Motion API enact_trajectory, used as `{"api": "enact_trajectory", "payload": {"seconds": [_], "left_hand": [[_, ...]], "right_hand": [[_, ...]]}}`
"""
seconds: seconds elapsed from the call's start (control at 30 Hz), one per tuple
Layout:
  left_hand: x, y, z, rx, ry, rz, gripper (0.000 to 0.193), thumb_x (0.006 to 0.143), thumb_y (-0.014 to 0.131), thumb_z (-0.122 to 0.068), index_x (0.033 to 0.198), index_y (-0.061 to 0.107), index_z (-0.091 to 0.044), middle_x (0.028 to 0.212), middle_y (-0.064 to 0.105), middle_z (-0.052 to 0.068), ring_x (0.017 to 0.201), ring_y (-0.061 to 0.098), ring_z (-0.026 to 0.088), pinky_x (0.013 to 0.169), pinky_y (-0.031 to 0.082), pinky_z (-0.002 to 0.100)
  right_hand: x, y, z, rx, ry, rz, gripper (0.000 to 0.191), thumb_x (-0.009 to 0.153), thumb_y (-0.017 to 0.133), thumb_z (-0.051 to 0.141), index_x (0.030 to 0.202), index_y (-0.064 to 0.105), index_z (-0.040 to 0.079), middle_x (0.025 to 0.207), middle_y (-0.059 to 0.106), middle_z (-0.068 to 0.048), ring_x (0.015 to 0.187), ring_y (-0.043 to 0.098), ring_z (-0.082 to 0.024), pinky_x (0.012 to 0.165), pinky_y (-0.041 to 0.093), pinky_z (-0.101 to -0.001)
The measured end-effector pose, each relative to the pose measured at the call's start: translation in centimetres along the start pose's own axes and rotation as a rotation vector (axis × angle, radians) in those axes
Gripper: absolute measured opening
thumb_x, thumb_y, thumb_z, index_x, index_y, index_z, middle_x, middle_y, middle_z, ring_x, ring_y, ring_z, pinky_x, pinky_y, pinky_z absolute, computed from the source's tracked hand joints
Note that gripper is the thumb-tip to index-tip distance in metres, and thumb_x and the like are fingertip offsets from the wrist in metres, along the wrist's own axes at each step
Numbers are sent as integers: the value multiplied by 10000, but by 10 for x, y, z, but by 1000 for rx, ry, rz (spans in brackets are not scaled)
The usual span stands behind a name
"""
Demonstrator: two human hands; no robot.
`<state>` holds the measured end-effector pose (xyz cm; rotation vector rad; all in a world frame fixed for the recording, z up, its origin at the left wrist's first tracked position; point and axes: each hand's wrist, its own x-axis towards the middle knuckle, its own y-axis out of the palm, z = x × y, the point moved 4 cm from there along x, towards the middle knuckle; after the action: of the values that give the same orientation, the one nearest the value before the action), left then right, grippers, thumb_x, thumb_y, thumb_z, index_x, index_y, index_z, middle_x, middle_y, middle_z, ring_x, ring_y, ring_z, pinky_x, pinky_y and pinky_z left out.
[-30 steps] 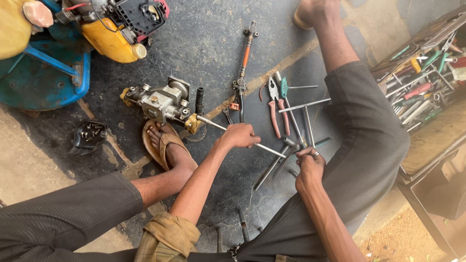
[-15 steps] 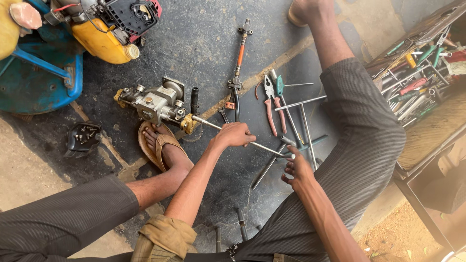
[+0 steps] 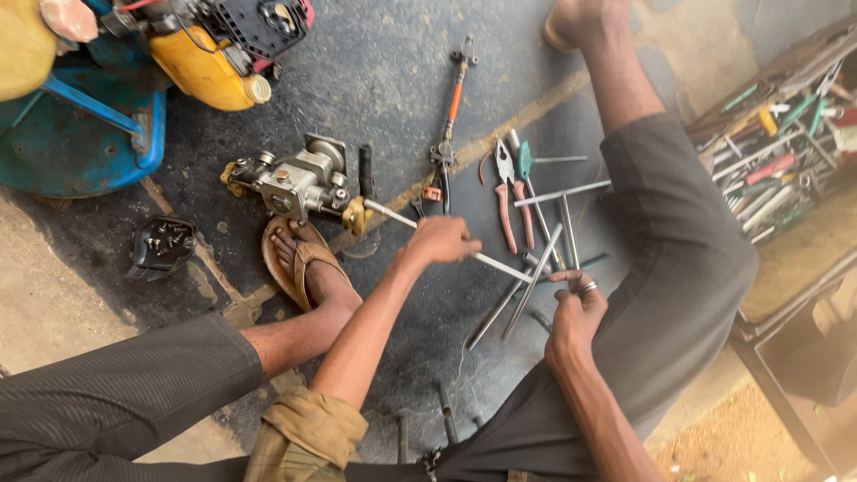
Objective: The person sits on the floor and uses a T-handle wrench to loosen and tighten bolts on a small engine component. They repeatedly reposition the component and adjust the tool to access different fasteners.
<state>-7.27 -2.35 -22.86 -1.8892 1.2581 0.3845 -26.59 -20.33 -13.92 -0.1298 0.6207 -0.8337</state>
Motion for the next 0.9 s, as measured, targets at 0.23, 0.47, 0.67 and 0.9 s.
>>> {"api": "enact_trajectory", "payload": {"seconds": [0.23, 0.47, 0.67, 0.9], "left_hand": [[-9, 8, 7, 79, 25, 12, 340, 827, 654, -416, 657, 787, -153, 586, 712, 50, 642, 721, 230, 728, 532, 393], [-9, -3, 0, 20, 17, 9, 360, 810, 666, -430, 631, 785, -141, 589, 696, 49, 629, 713, 238, 711, 534, 395], [-9, -1, 0, 13, 5, 2, 349, 795, 675, -437, 628, 782, -150, 587, 700, 39, 629, 717, 226, 692, 527, 380], [4, 9, 14, -19, -8, 28, 352, 849, 679, -462, 666, 794, -184, 571, 670, 22, 527, 570, 160, 596, 460, 360]], "right_hand": [[4, 13, -7, -80, 472, 5, 336, 920, 655, 193, 1226, 577, 80, 1154, 525, -87, 999, 469, -156, 835, 469, -390], [-14, 30, 20, 103, 609, 179, 508, 986, 520, 381, 1404, 468, 96, 710, 453, -8, 591, 430, -141, 791, 467, -424], [-14, 27, 41, 346, 424, 226, 616, 1065, 307, 539, 1271, 594, 35, 536, 238, 85, 448, 264, -83, 657, 455, -336], [-35, 25, 46, -158, 471, 304, 641, 1034, 379, 501, 1099, 744, -21, 516, 226, 58, 445, 252, -117, 500, 342, -352]]}}
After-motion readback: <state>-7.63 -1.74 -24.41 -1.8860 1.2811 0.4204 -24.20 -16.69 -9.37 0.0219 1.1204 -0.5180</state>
